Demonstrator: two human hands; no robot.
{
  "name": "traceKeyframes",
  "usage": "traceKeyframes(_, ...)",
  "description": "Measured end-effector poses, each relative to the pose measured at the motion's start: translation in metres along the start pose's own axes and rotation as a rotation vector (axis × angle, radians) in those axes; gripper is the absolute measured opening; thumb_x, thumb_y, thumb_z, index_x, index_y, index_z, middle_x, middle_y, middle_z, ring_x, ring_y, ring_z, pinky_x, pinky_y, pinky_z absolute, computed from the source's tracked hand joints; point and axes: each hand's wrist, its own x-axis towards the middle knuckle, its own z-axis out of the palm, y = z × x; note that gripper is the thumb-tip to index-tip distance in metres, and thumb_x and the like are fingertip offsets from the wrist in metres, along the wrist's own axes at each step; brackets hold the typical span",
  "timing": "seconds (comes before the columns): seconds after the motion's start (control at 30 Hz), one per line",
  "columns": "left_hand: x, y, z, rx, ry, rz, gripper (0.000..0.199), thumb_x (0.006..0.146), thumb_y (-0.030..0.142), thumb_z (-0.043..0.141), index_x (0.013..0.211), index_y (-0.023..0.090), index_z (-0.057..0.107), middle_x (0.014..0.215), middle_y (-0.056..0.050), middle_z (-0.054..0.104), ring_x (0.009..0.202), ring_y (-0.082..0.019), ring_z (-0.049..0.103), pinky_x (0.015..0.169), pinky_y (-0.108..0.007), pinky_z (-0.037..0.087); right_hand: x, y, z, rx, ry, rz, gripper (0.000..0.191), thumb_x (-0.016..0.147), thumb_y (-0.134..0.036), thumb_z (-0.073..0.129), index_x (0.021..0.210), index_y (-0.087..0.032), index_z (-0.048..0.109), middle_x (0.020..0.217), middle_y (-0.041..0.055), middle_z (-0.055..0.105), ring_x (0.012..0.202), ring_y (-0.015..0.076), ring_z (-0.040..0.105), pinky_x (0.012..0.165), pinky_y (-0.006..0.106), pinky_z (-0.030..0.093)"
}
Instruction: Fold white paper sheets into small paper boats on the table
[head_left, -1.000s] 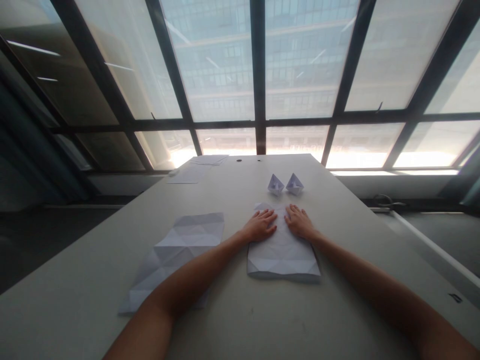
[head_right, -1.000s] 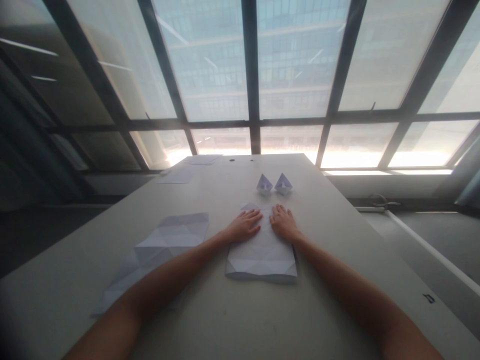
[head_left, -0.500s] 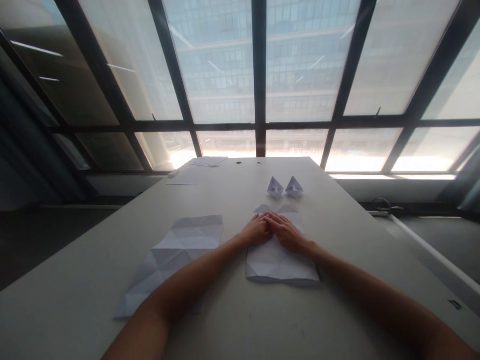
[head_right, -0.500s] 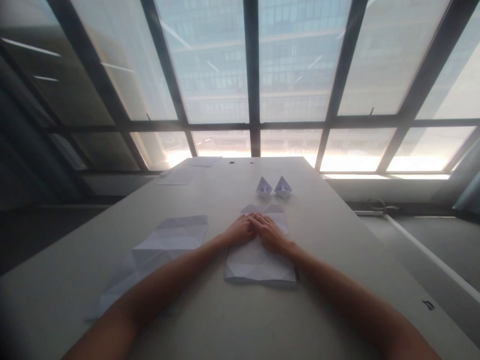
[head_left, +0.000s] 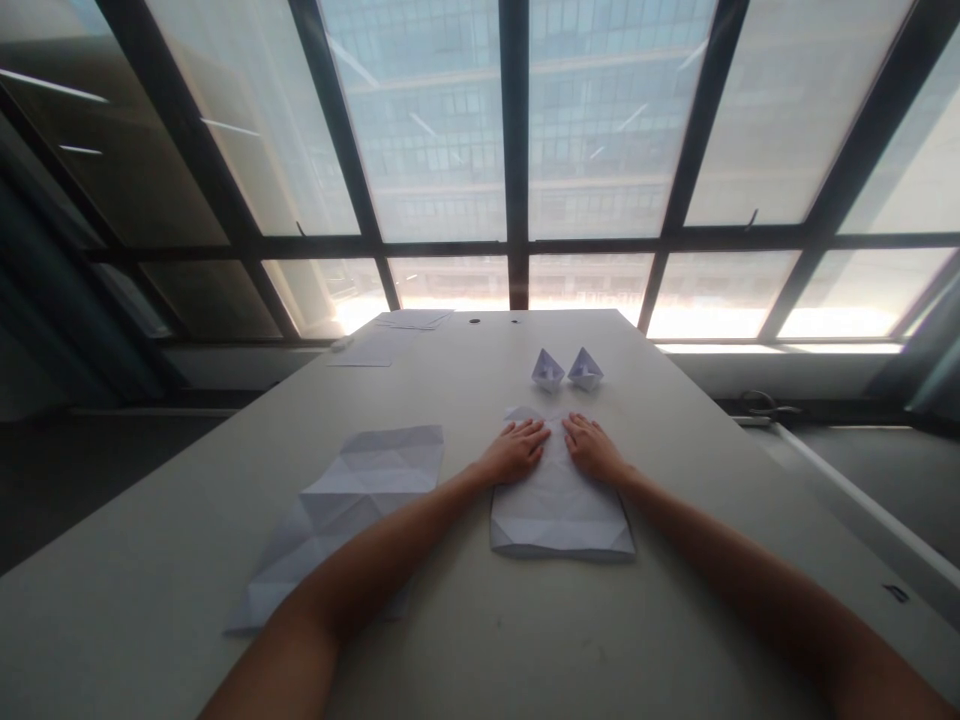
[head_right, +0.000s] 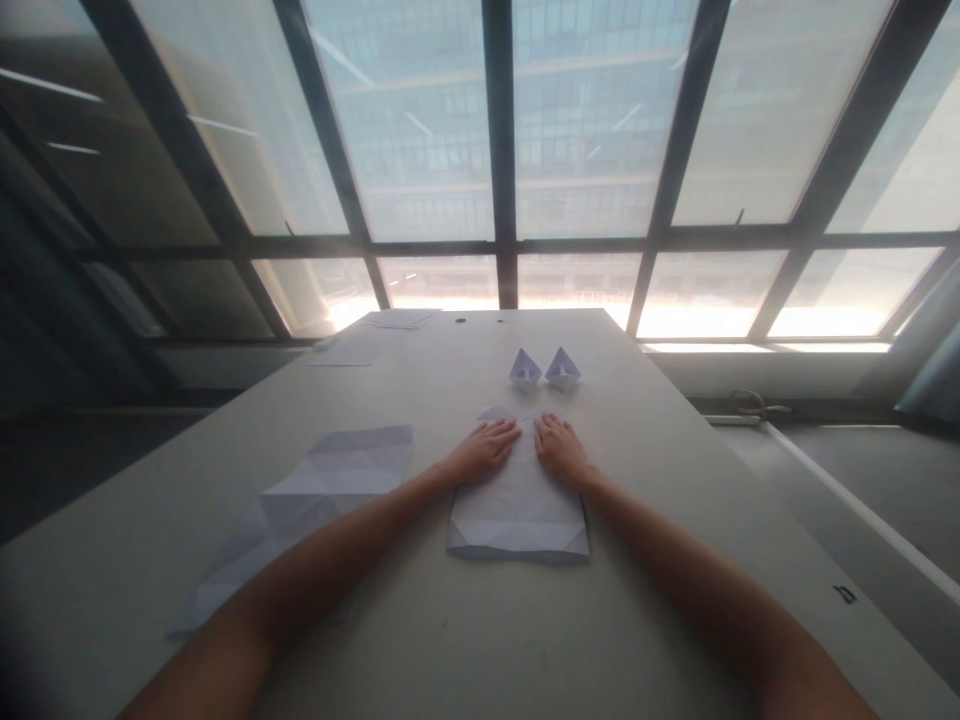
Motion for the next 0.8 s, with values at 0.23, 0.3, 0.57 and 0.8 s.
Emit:
traceKeyframes(0.23,0.001,-0.001,0.002,-0.003,-0.008,-0.004,0.048,0.102,0.032,0.035,0.149,0.023,0.041,0.158,-0.008,0.034,0.146,-0.025,0.031,0.12,-0.048,0.024,0.0,-0.002,-0.004,-0.013,-0.011,0.029,0.05,0.098,-0.025,0.039,0.143,-0.008,0.049,0.153,0.0188,0.042,0.143,0.0272,0.035,0.118,0.043,0.023)
traceKeyframes(0.3,0.001,-0.001,0.002,-0.004,-0.009,0.0,0.049,0.101,0.031,0.036,0.149,0.023,0.041,0.158,-0.008,0.035,0.146,-0.025,0.031,0.12,-0.048,0.024,-0.001,-0.003,-0.005,-0.016,-0.006,0.022,0.049,0.098,-0.025,0.039,0.142,-0.008,0.05,0.152,0.0193,0.042,0.143,0.0281,0.036,0.118,0.044,0.024)
traceKeyframes(0.57,0.002,-0.003,0.006,-0.043,0.006,-0.008,0.052,0.102,0.033,0.037,0.153,0.026,0.034,0.158,-0.006,0.035,0.146,-0.025,0.031,0.12,-0.048,0.023,-0.008,-0.013,-0.002,0.07,-0.059,-0.228,0.057,0.099,-0.036,0.041,0.149,-0.009,0.041,0.156,0.0176,0.037,0.146,0.0261,0.031,0.12,0.045,0.021)
traceKeyframes(0.8,0.003,-0.004,0.006,-0.028,0.01,0.001,0.051,0.101,0.031,0.036,0.152,0.024,0.036,0.157,-0.007,0.037,0.146,-0.024,0.032,0.12,-0.046,0.023,-0.004,-0.009,-0.001,0.054,-0.045,-0.143,0.054,0.099,-0.034,0.039,0.148,-0.011,0.043,0.155,0.0164,0.039,0.145,0.0257,0.032,0.12,0.045,0.021)
